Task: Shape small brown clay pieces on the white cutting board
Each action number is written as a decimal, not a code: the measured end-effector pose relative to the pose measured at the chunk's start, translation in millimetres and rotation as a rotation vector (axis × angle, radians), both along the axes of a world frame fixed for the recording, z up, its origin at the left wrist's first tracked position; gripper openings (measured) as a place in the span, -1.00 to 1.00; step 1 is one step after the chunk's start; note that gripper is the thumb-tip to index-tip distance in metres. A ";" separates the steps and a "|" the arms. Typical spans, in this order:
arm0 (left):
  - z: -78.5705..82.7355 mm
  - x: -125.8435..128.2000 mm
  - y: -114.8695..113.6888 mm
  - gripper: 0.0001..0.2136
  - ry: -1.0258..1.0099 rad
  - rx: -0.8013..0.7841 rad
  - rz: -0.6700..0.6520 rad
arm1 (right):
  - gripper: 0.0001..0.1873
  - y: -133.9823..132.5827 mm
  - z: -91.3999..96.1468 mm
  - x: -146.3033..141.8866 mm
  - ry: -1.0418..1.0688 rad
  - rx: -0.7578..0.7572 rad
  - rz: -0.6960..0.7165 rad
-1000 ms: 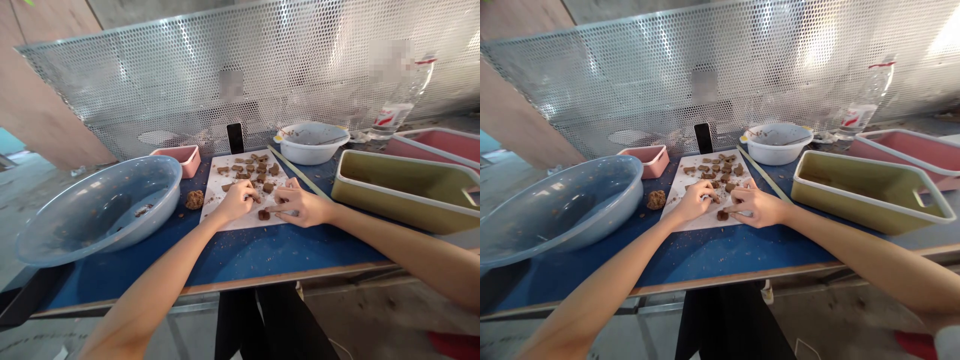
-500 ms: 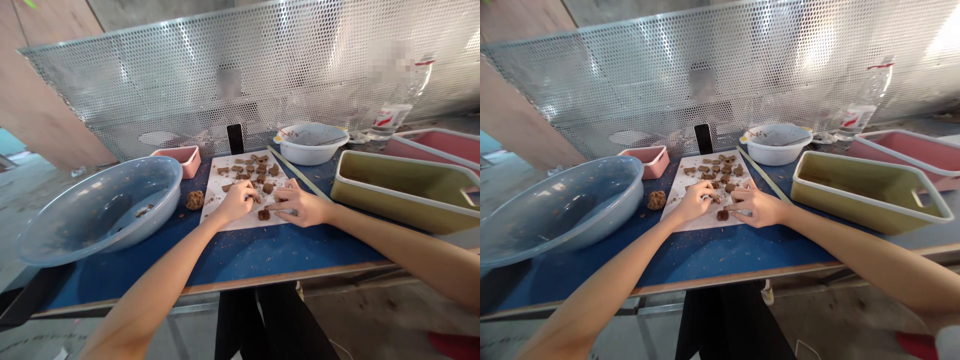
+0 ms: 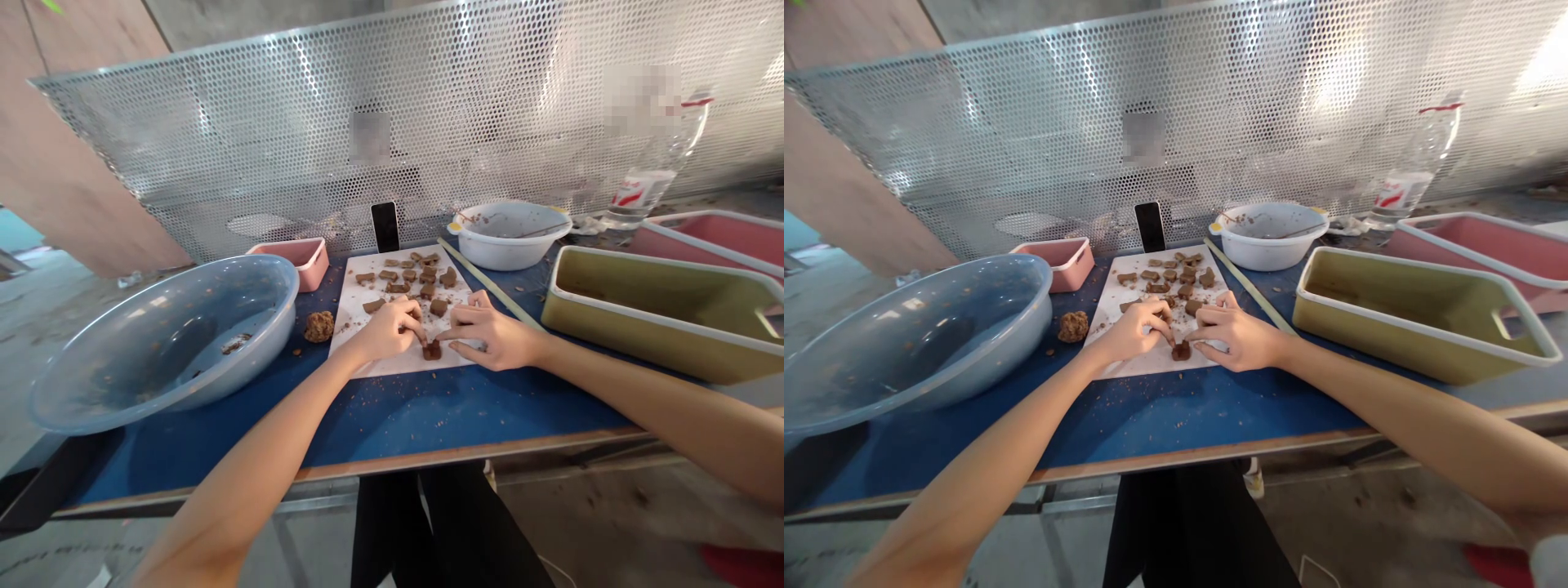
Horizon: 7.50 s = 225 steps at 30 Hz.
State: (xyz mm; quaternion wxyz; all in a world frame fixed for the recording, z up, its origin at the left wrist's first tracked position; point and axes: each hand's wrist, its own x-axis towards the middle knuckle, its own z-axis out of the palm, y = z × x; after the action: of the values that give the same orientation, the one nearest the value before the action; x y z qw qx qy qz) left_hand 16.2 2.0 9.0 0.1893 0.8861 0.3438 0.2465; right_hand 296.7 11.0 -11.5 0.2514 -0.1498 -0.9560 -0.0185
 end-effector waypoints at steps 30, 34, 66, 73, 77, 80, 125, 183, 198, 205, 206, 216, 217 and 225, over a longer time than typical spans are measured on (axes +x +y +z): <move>-7.1 2.4 1.6 -0.56 -0.002 0.035 0.052 | -0.83 -15.9 -18.2 -30.3 0.272 -0.274 -0.291; -9.2 2.5 1.7 -0.57 0.013 0.035 0.054 | -0.90 -17.3 -19.8 -32.3 0.269 -0.270 -0.324; -8.5 0.8 3.2 -0.52 -0.016 0.013 0.027 | -0.70 -6.9 0.9 -7.5 0.047 0.064 0.029; -5.1 1.6 0.4 -0.53 -0.012 -0.015 0.064 | -0.71 -3.8 -0.7 -3.6 0.094 0.080 0.030; -5.5 2.4 0.1 -0.54 -0.015 -0.023 0.075 | -0.68 -4.7 1.7 -4.2 0.067 0.064 0.043; -7.0 1.8 1.6 -0.54 -0.027 -0.032 0.077 | -0.70 -5.0 3.2 -2.9 0.072 0.064 0.037; 1.3 3.6 0.8 -0.66 0.054 0.017 0.220 | -0.68 8.7 -4.7 -13.6 -0.081 -0.330 -0.088; -7.7 4.8 3.1 -0.69 0.101 0.082 0.183 | -0.72 -15.1 -4.3 -33.8 -0.089 0.071 -0.191; -8.6 5.5 3.0 -0.68 0.066 0.064 0.182 | -0.68 -6.3 0.5 -27.7 -0.127 -0.015 -0.143; -6.1 4.2 2.7 -0.70 0.058 0.050 0.182 | -0.73 3.9 9.6 -9.1 -0.055 -0.119 -0.040; -6.3 4.2 2.6 -0.70 0.053 0.047 0.183 | -0.72 5.5 8.9 -8.5 -0.056 -0.117 -0.015; -9.7 5.1 3.2 -0.66 0.044 0.046 0.180 | -0.66 15.2 -3.1 -12.8 -0.044 -0.098 0.098; -9.5 5.3 3.0 -0.66 0.044 0.047 0.178 | -0.67 15.5 -3.4 -13.1 -0.043 -0.103 0.102; -6.8 6.2 1.7 -0.70 0.051 0.037 0.180 | -0.70 11.1 2.8 -13.7 -0.041 -0.159 0.081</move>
State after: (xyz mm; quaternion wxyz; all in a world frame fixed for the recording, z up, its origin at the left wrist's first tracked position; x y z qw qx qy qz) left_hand 22.3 3.7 2.2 0.1414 0.8609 0.4221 0.2462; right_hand 283.0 22.1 -8.7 0.2194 -0.1299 -0.9648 0.0645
